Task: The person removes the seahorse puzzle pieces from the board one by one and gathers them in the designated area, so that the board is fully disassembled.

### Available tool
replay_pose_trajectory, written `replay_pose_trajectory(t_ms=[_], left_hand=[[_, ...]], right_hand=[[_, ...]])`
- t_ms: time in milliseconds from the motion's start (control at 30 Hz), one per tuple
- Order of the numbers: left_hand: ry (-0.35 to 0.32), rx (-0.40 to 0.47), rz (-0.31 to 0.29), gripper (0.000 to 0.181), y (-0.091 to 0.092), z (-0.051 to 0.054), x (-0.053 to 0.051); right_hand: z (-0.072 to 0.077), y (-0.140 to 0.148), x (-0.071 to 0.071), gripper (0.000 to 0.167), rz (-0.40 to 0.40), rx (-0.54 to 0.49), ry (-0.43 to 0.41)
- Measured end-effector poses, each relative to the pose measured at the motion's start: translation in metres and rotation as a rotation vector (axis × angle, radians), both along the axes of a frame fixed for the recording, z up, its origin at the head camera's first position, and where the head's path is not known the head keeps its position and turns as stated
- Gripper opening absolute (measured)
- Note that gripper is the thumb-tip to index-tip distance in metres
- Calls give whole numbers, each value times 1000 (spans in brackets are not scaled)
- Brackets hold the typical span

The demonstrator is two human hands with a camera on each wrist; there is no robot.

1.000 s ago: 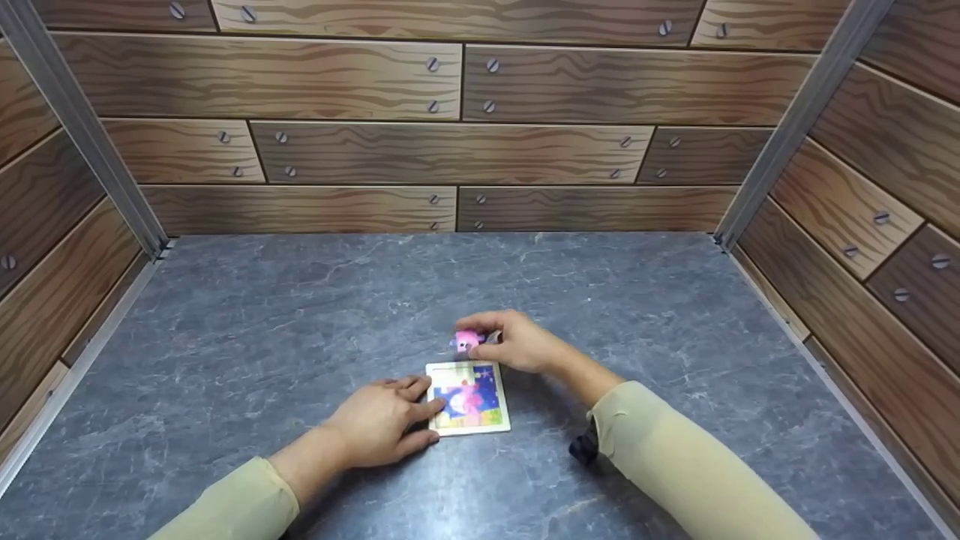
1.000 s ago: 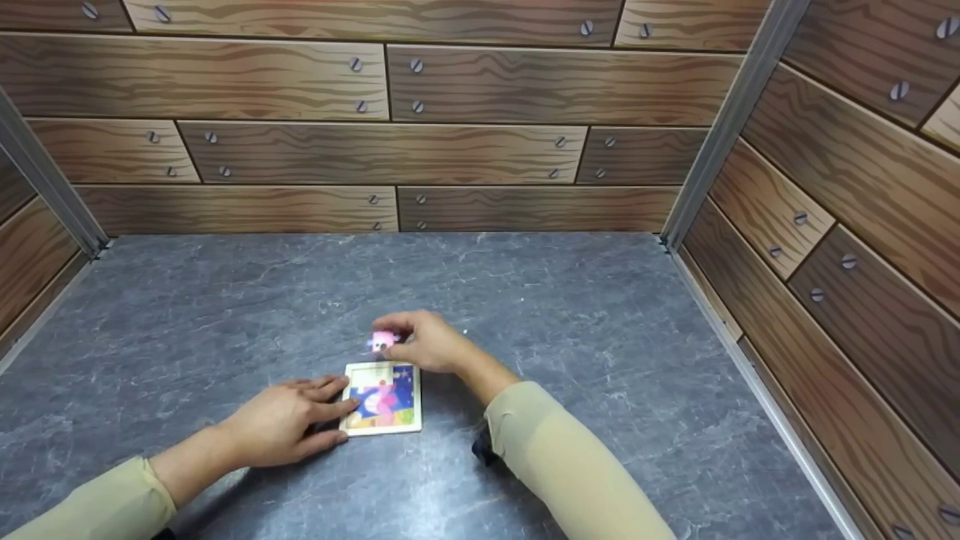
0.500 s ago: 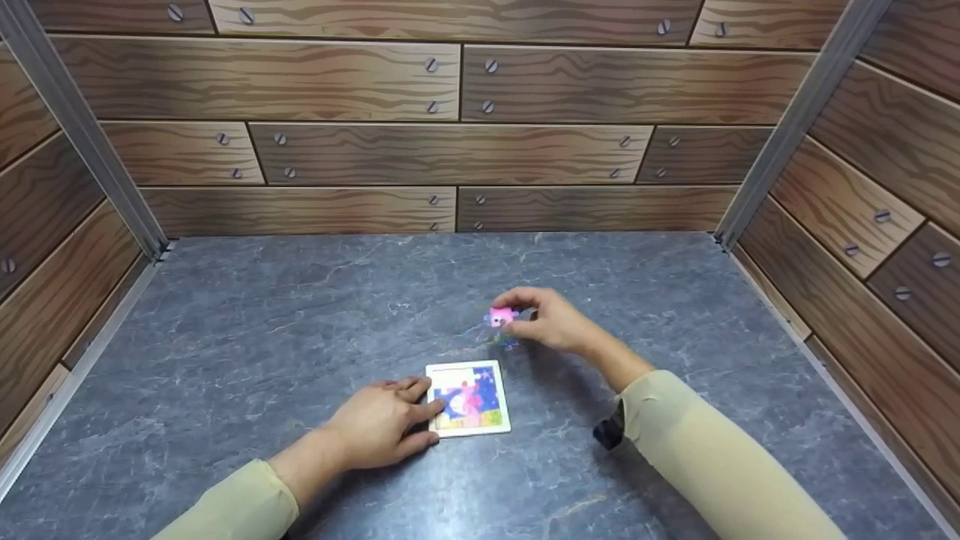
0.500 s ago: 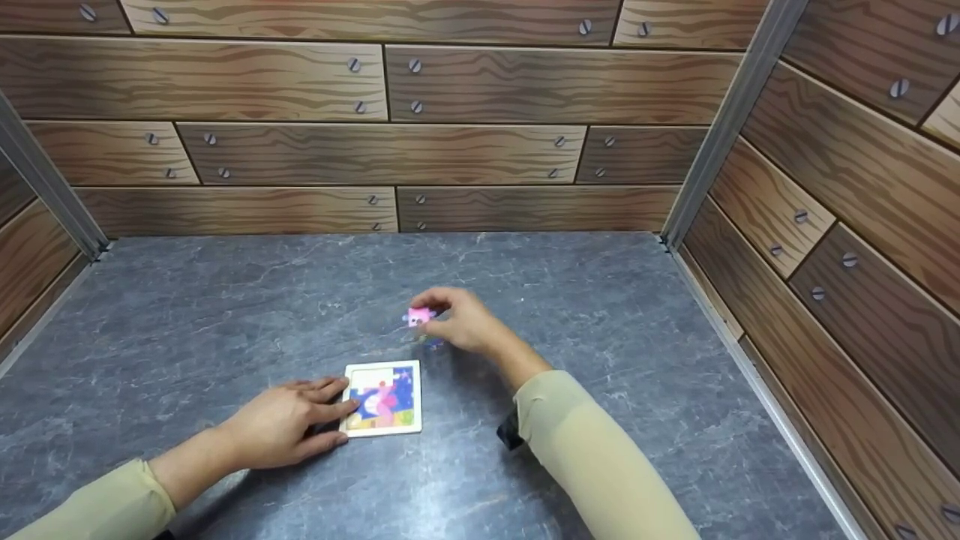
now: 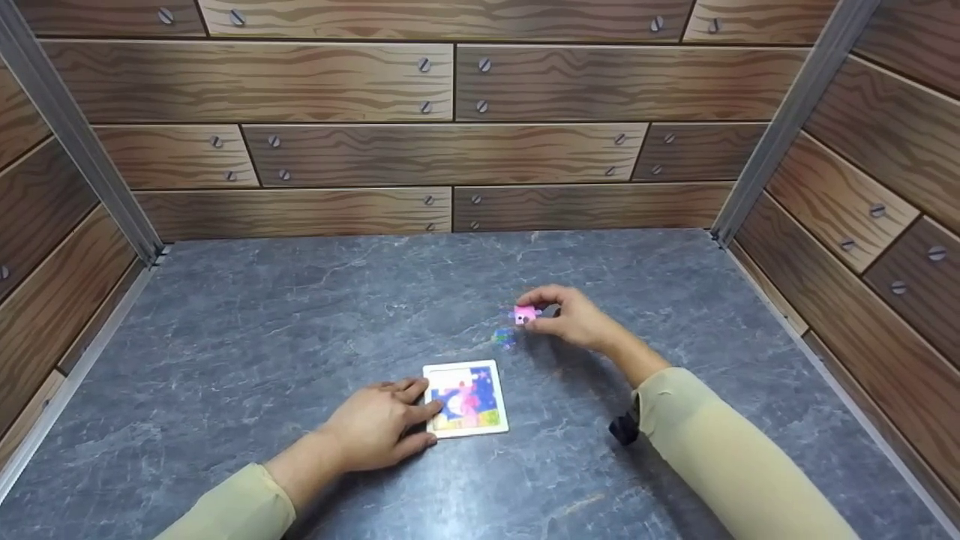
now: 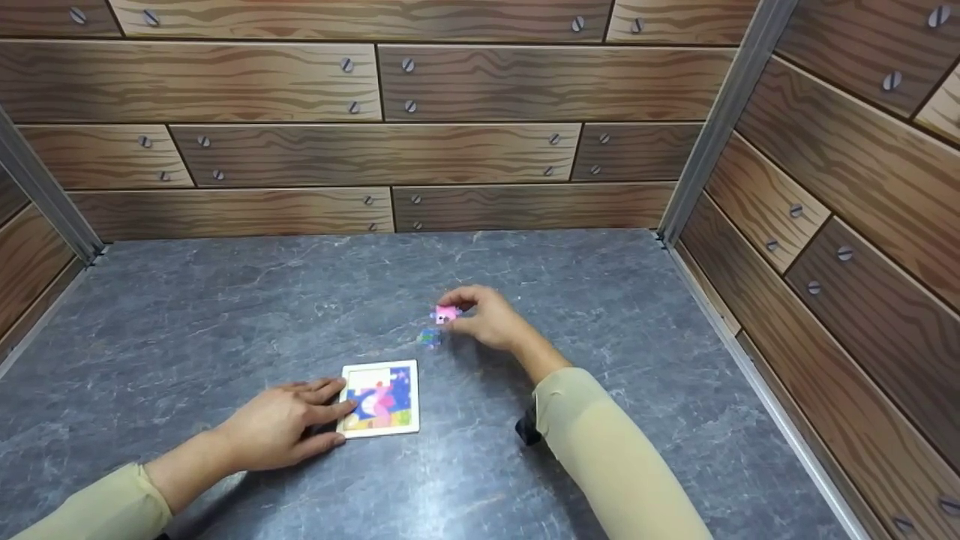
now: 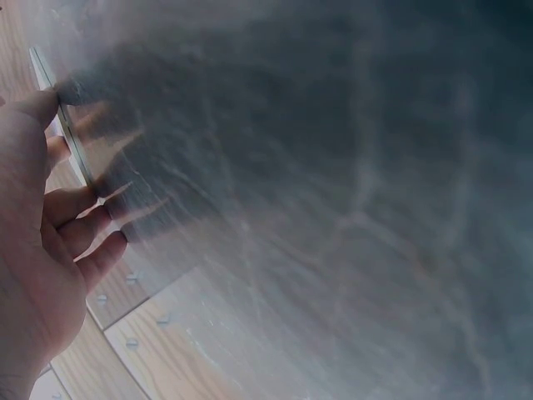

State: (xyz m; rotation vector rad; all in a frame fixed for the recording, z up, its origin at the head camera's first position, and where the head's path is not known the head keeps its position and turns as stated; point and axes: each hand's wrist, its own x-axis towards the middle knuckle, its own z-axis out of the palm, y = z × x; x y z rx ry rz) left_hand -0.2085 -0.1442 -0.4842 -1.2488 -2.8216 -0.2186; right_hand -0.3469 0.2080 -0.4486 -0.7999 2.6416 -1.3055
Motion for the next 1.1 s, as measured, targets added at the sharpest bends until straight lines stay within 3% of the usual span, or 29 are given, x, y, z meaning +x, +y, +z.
replay_pose_trajectory(t_ms=[500, 800, 1100], left_hand=[[-14, -17, 12, 52, 0, 0, 0], [-25, -5, 7, 52, 0, 1, 0], [-9, -9, -1, 52, -1, -1, 0]], right_hand=[[-20, 20, -9, 38, 5, -24, -75], [-25, 23, -9, 38, 55, -61, -141], [-27, 24, -10, 37, 76, -33, -137]])
